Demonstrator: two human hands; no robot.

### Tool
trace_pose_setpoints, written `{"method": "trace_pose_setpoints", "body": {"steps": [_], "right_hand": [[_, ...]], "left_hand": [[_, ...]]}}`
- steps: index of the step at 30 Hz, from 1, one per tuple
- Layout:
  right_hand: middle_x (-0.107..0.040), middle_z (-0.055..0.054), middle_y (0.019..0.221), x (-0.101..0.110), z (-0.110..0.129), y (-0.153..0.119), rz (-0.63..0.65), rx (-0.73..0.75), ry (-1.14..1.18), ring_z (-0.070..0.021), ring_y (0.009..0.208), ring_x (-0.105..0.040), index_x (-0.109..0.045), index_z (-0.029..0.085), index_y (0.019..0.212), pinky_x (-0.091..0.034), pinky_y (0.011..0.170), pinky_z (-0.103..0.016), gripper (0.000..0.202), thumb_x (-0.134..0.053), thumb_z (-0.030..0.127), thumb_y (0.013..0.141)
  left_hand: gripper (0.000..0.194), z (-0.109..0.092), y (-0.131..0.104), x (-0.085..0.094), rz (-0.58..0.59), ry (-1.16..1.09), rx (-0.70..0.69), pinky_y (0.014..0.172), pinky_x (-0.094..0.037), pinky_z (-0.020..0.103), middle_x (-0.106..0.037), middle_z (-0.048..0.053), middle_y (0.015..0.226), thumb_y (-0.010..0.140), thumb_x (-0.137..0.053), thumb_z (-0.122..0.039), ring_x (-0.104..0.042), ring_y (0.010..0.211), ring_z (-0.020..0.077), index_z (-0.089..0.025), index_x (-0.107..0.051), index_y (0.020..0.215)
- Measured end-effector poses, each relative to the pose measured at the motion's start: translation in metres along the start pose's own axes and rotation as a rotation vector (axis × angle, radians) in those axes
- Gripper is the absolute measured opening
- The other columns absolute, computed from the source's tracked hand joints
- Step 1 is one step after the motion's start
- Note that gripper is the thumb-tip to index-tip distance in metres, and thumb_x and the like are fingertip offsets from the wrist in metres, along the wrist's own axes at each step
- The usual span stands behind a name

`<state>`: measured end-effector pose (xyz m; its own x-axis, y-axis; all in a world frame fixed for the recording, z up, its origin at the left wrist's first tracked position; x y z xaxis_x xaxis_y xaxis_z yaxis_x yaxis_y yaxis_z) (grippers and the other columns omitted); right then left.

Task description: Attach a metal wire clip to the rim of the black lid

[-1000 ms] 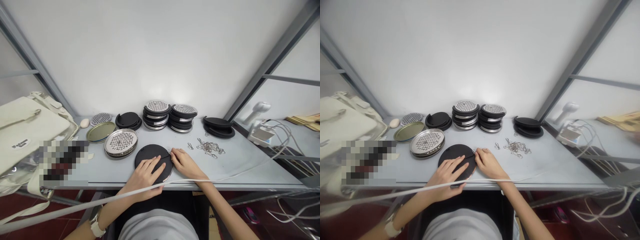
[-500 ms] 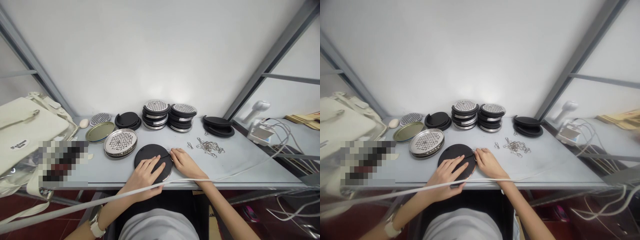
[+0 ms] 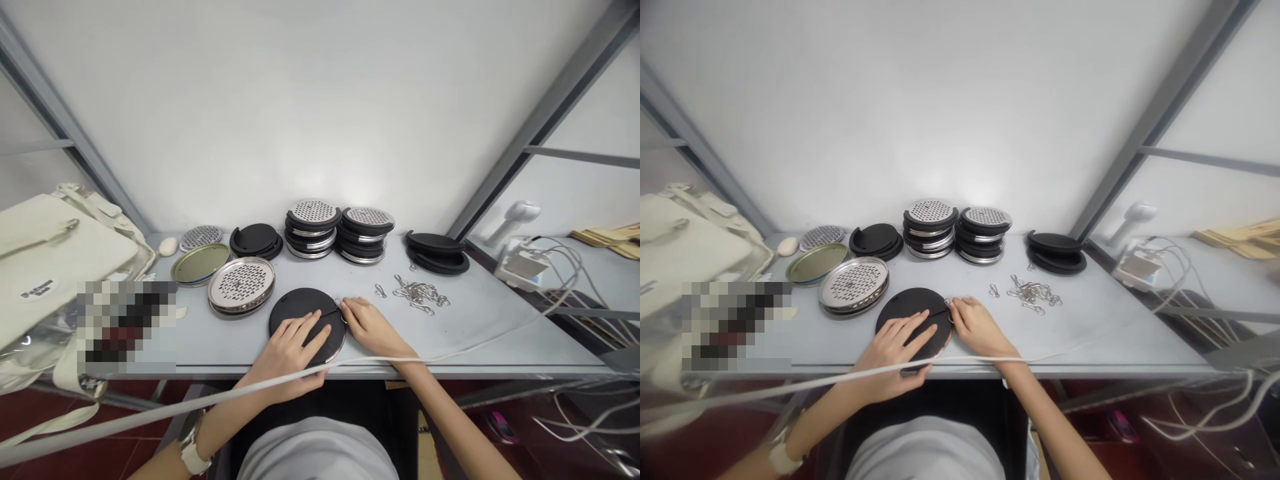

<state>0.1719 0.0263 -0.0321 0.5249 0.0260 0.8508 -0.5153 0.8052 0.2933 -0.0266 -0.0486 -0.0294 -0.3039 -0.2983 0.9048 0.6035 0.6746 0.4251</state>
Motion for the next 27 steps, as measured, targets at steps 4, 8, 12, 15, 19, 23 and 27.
{"method": "trace_pose_setpoints", "body": {"steps": [4,8,12,15,19,23,27], "right_hand": [[-0.053,-0.002,0.069,0.0004,0.0004,0.0005,0.011,0.005,-0.006,-0.0159,0.068,-0.050,-0.046,0.020,0.073,-0.039,0.069,-0.029,0.031,-0.027,0.021,0.097],[-0.053,-0.001,0.067,-0.0006,-0.0004,0.0006,0.002,0.006,-0.021,-0.0159,0.067,-0.050,-0.047,0.020,0.073,-0.038,0.068,-0.028,0.030,-0.029,0.022,0.097],[-0.054,-0.001,0.068,-0.0024,-0.0015,0.0002,-0.006,0.005,-0.023,-0.0157,0.067,-0.050,-0.048,0.020,0.073,-0.038,0.067,-0.027,0.029,-0.031,0.022,0.096],[-0.054,-0.002,0.069,-0.0028,-0.0017,0.0003,-0.001,0.003,-0.020,-0.0157,0.068,-0.051,-0.048,0.019,0.074,-0.038,0.068,-0.027,0.028,-0.032,0.022,0.096],[-0.054,-0.001,0.068,-0.0019,-0.0005,0.0006,-0.002,0.001,0.001,-0.0153,0.067,-0.051,-0.049,0.019,0.073,-0.038,0.067,-0.027,0.028,-0.032,0.022,0.096],[-0.051,0.000,0.064,-0.0005,0.0013,0.0003,-0.019,-0.002,0.011,-0.0145,0.064,-0.048,-0.047,0.020,0.069,-0.037,0.065,-0.026,0.028,-0.035,0.022,0.094],[-0.047,0.002,0.060,0.0007,0.0023,0.0001,-0.042,0.004,-0.012,-0.0137,0.061,-0.045,-0.044,0.020,0.063,-0.035,0.061,-0.025,0.026,-0.040,0.018,0.089]], "left_hand": [[0.057,0.0000,0.0005,0.0006,-0.013,0.007,0.000,0.097,-0.039,0.043,-0.041,0.016,0.141,0.080,-0.053,-0.034,-0.042,0.124,0.0297,-0.016,-0.045,0.133],[0.057,-0.0001,0.0005,0.0017,-0.024,0.010,-0.006,0.096,-0.041,0.043,-0.043,0.016,0.139,0.079,-0.055,-0.033,-0.044,0.123,0.0296,-0.016,-0.046,0.133],[0.057,0.0000,0.0004,0.0023,-0.016,0.007,-0.009,0.096,-0.041,0.043,-0.042,0.015,0.140,0.079,-0.055,-0.033,-0.044,0.123,0.0298,-0.016,-0.046,0.133],[0.056,0.0004,0.0008,0.0022,-0.001,0.004,-0.006,0.097,-0.040,0.043,-0.041,0.014,0.141,0.081,-0.053,-0.033,-0.042,0.125,0.0297,-0.016,-0.045,0.133],[0.054,0.0003,0.0015,0.0030,0.002,0.002,-0.005,0.096,-0.041,0.043,-0.042,0.014,0.140,0.081,-0.052,-0.032,-0.043,0.124,0.0292,-0.017,-0.046,0.133],[0.053,-0.0008,0.0014,0.0041,-0.012,-0.005,-0.010,0.095,-0.042,0.044,-0.044,0.014,0.139,0.081,-0.052,-0.033,-0.044,0.123,0.0297,-0.017,-0.047,0.132],[0.052,-0.0013,0.0005,0.0038,-0.005,-0.006,-0.015,0.095,-0.041,0.044,-0.042,0.015,0.140,0.083,-0.050,-0.034,-0.042,0.125,0.0295,-0.017,-0.046,0.133]]}}
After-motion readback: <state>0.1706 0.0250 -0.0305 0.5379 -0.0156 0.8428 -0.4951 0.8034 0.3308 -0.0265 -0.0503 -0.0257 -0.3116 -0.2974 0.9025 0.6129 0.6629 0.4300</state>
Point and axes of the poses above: each hand's wrist, its own y-axis towards the middle knuckle, its own x-axis out of the back of the hand, z = x × y, the point moved 1 cm from there along y, towards the middle knuckle
